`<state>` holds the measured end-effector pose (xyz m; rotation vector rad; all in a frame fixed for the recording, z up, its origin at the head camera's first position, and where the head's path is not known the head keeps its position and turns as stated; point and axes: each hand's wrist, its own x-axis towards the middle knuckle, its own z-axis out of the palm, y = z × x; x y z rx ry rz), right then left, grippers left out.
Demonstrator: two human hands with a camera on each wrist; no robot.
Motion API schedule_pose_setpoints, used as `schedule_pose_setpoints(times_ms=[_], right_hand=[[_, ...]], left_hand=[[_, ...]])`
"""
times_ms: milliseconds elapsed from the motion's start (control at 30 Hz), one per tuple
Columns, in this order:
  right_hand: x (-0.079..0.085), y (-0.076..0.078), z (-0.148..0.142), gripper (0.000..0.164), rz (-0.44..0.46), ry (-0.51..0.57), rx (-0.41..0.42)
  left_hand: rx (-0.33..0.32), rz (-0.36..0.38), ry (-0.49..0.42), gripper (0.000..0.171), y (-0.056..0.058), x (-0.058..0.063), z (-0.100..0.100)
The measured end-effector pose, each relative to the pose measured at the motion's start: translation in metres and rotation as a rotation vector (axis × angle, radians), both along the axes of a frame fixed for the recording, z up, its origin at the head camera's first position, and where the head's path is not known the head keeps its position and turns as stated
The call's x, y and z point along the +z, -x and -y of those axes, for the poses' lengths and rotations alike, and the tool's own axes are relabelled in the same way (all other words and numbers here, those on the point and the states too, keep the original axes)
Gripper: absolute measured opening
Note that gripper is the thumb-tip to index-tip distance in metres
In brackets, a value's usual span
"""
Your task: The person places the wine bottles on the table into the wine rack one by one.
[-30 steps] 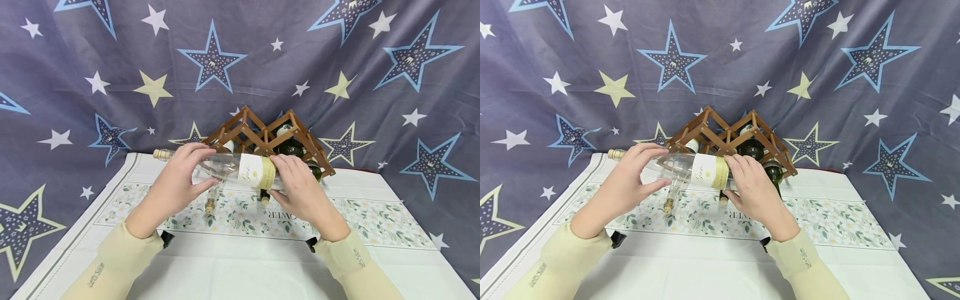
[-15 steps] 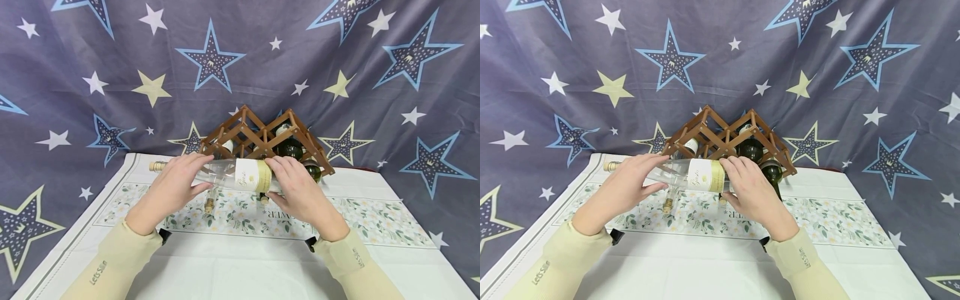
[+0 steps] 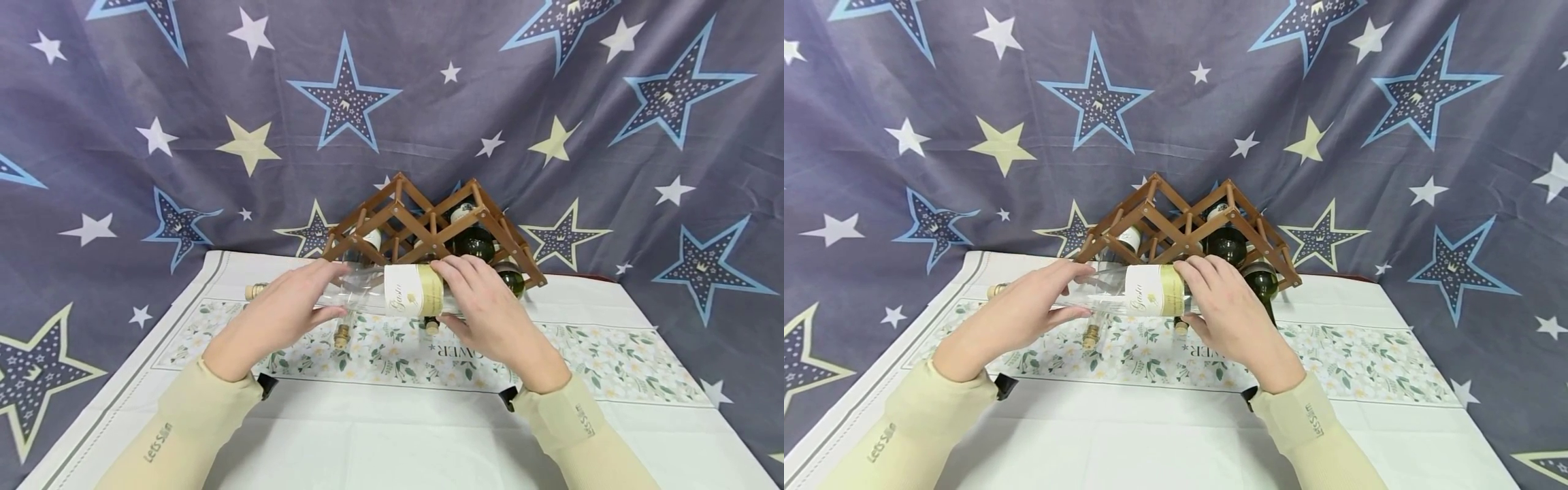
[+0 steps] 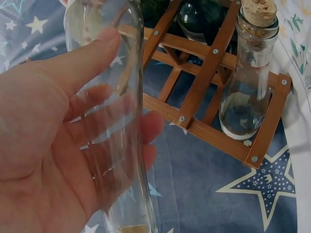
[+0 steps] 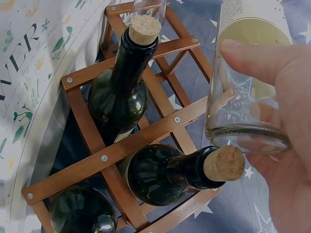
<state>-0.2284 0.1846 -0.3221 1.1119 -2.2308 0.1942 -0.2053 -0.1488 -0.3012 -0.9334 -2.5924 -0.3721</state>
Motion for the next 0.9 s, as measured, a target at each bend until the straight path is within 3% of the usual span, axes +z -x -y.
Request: schedule_pose_setpoints(times_ms=[400, 900], right_hand=[[-0.002, 0.005, 0.000, 0.090, 0.004, 0.042, 0.001], [-0.001, 0.007, -0.002, 0.088, -0.052, 0.141, -0.010]], left_hand=[[-0.029, 0.044, -0.007, 0.058, -0.001, -0.004, 0.002], [-0.005, 0.163, -0.053, 0.059, -0.006, -0.013, 0.008]])
